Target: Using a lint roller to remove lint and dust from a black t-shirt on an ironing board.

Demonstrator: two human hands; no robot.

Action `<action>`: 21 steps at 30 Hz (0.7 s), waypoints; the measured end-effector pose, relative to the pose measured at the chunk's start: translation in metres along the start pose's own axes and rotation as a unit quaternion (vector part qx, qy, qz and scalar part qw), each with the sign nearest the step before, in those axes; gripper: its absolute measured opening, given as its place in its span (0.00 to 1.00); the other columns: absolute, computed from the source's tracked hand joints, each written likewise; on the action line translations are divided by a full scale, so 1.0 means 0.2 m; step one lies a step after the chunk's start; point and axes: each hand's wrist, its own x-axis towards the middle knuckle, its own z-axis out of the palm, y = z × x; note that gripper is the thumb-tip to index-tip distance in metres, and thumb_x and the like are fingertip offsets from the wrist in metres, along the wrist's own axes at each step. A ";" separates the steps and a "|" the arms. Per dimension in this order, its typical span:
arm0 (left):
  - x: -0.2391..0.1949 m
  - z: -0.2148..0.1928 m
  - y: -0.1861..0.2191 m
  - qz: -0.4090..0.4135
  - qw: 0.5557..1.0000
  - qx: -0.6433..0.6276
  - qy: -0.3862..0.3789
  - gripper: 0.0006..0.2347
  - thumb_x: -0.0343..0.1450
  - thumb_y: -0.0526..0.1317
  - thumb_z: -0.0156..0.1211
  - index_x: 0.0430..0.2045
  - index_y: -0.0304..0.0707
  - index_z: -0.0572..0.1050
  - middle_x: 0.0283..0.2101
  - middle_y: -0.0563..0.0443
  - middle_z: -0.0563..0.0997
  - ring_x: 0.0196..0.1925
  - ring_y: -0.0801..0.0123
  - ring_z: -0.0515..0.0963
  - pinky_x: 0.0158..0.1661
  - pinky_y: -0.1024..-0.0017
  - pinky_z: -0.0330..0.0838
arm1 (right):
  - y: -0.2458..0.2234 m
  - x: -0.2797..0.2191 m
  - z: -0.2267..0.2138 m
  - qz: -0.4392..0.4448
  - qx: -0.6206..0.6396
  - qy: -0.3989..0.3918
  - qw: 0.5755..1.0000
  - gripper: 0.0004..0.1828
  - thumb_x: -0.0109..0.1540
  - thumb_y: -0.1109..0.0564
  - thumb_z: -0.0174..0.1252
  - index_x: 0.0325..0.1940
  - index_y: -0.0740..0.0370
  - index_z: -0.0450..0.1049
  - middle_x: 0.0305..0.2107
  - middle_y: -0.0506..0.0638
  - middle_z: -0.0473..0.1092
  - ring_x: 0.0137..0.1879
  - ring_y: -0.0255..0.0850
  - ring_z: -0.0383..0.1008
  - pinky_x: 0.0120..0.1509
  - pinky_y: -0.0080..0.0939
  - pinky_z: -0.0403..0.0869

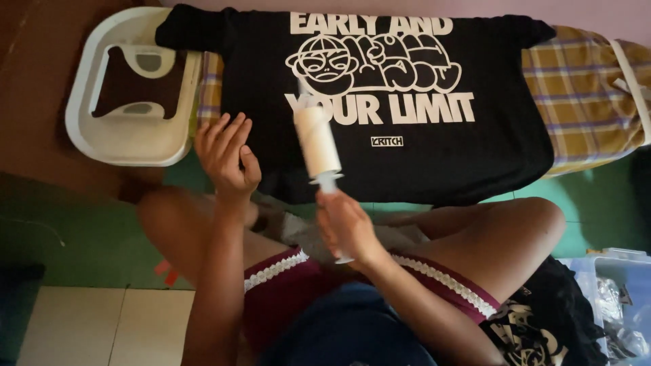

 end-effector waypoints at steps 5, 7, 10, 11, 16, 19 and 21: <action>-0.01 -0.01 0.00 -0.006 1.000 0.007 -0.013 0.19 0.75 0.40 0.43 0.45 0.35 0.86 0.50 0.44 0.86 0.55 0.52 0.81 0.62 0.51 0.60 | -0.21 -0.11 -0.10 0.057 0.020 0.198 0.978 0.09 0.67 0.52 0.45 0.42 0.57 0.68 0.14 0.43 0.55 0.10 0.34 0.55 0.07 0.33 0.57; -0.01 -0.03 0.00 -0.002 1.000 0.006 -0.029 0.18 0.75 0.39 0.44 0.46 0.33 0.85 0.51 0.43 0.86 0.55 0.49 0.81 0.62 0.50 0.61 | -0.29 -0.18 -0.20 0.053 -0.005 0.267 0.962 0.10 0.66 0.48 0.51 0.46 0.53 0.70 0.15 0.43 0.57 0.11 0.36 0.56 0.08 0.33 0.57; 0.01 -0.04 0.01 -0.005 0.999 0.005 -0.043 0.18 0.76 0.39 0.44 0.47 0.33 0.85 0.51 0.42 0.85 0.56 0.48 0.80 0.62 0.49 0.61 | -0.49 -0.28 -0.29 0.029 -0.031 0.350 0.936 0.06 0.65 0.48 0.54 0.42 0.49 0.73 0.15 0.40 0.59 0.13 0.33 0.58 0.10 0.30 0.56; 0.02 -0.05 0.03 -0.005 0.999 0.004 -0.043 0.18 0.76 0.39 0.44 0.47 0.33 0.85 0.51 0.42 0.85 0.56 0.48 0.80 0.62 0.49 0.61 | -0.54 -0.33 -0.39 0.029 -0.031 0.351 0.935 0.06 0.65 0.48 0.54 0.42 0.49 0.73 0.15 0.40 0.59 0.13 0.33 0.58 0.10 0.30 0.56; 0.15 -0.13 0.12 -0.011 0.996 0.010 -0.086 0.09 0.75 0.37 0.58 0.40 0.31 0.82 0.48 0.43 0.83 0.53 0.46 0.79 0.56 0.49 0.66 | -0.67 -0.48 -1.34 0.033 -0.025 0.375 0.926 0.14 0.67 0.37 0.55 0.40 0.44 0.75 0.17 0.41 0.65 0.15 0.36 0.63 0.13 0.35 0.61; 0.32 -0.23 0.24 -0.033 0.978 0.073 -0.192 0.11 0.77 0.43 0.59 0.34 0.32 0.81 0.46 0.42 0.84 0.52 0.51 0.80 0.53 0.53 0.69 | -0.70 -0.76 -1.44 -0.107 -0.655 0.367 0.652 0.26 0.67 0.61 0.50 0.71 0.68 0.67 0.49 0.55 0.70 0.53 0.43 0.69 0.56 0.40 0.66; 0.39 -0.22 0.26 -0.017 0.973 0.084 -0.214 0.11 0.75 0.45 0.63 0.33 0.35 0.81 0.47 0.44 0.83 0.51 0.53 0.79 0.54 0.52 0.67 | -0.70 -0.82 -1.40 -0.105 -0.796 0.336 0.493 0.31 0.65 0.53 0.50 0.73 0.65 0.66 0.55 0.59 0.69 0.65 0.52 0.64 0.70 0.46 0.62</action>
